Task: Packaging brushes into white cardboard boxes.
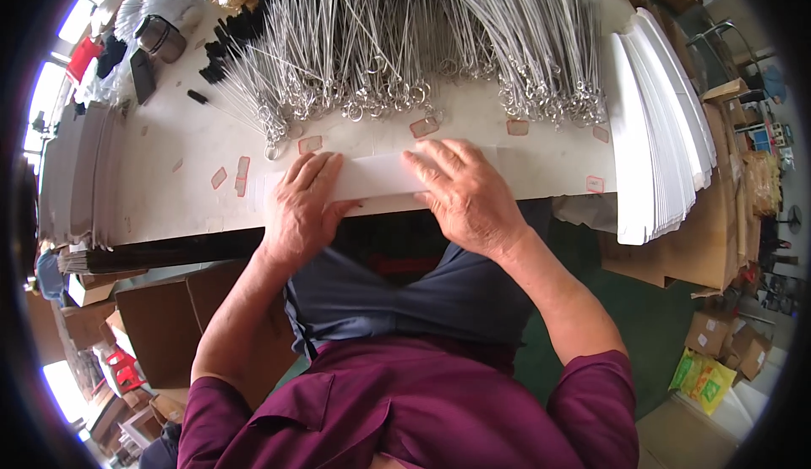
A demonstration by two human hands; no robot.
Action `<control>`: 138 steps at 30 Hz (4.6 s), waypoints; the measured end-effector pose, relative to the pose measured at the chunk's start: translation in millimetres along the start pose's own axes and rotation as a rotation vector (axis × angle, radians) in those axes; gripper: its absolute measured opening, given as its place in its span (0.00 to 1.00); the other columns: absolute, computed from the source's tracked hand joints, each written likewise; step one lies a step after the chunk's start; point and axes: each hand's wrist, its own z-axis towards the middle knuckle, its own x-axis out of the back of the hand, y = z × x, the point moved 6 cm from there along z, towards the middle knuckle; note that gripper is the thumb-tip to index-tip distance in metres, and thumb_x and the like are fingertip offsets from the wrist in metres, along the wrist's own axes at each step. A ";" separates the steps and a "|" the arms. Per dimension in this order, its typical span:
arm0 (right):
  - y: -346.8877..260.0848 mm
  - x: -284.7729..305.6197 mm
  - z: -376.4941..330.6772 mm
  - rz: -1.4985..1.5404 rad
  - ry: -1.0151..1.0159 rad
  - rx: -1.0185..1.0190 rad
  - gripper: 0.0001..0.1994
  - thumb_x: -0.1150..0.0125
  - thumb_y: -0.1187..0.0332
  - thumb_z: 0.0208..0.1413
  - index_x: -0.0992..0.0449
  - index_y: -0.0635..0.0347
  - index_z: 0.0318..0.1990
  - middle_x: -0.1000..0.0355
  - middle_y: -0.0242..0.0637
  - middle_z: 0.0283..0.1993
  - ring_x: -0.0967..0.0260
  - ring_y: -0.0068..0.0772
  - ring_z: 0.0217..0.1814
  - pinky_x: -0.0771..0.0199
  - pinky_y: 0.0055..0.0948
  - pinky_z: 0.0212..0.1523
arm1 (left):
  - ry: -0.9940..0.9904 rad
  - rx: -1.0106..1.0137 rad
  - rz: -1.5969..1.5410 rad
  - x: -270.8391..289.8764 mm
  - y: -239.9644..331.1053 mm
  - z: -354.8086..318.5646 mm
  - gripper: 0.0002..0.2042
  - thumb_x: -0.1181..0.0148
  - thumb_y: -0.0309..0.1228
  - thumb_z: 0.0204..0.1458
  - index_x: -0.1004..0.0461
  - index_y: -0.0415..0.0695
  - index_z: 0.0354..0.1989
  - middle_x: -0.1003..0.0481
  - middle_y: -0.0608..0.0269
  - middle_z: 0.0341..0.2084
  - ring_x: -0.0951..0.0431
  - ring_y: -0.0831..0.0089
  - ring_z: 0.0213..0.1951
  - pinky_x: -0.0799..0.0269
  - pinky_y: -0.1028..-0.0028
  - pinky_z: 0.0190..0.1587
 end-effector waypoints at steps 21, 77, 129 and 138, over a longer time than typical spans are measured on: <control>41.7 -2.2 -55.8 -0.268 -0.049 -0.287 0.46 0.34 0.49 0.58 0.46 0.71 0.75 0.49 0.51 0.79 0.53 0.48 0.82 0.55 0.46 0.81 | -0.010 0.069 0.308 -8.0 -36.4 -59.4 0.44 0.27 0.39 0.51 0.43 0.30 0.71 0.40 0.33 0.69 0.39 0.36 0.69 0.45 0.44 0.71; -56.7 -35.8 -46.7 0.787 0.198 -0.296 0.11 0.33 0.73 0.61 0.21 0.67 0.48 0.20 0.45 0.31 0.21 0.38 0.29 0.24 0.31 0.31 | -0.133 0.369 -0.518 -38.2 52.7 -53.2 0.28 0.27 0.32 0.46 0.32 0.47 0.56 0.21 0.46 0.43 0.17 0.44 0.41 0.18 0.55 0.40; -31.1 -59.3 -53.9 1.096 -0.118 -0.822 0.10 0.31 0.70 0.62 0.20 0.64 0.30 0.22 0.31 0.25 0.28 0.13 0.25 0.26 0.18 0.23 | -0.018 0.338 -0.329 -57.6 67.9 -75.1 0.28 0.22 0.33 0.41 0.26 0.36 0.51 0.19 0.47 0.36 0.15 0.49 0.36 0.17 0.58 0.36; -35.9 -56.7 -55.4 0.877 0.013 -0.623 0.11 0.31 0.67 0.62 0.19 0.68 0.33 0.21 0.37 0.25 0.28 0.16 0.25 0.28 0.24 0.26 | -0.014 0.334 -0.350 -53.2 68.8 -72.6 0.27 0.24 0.31 0.41 0.26 0.35 0.51 0.19 0.47 0.36 0.15 0.49 0.37 0.17 0.58 0.37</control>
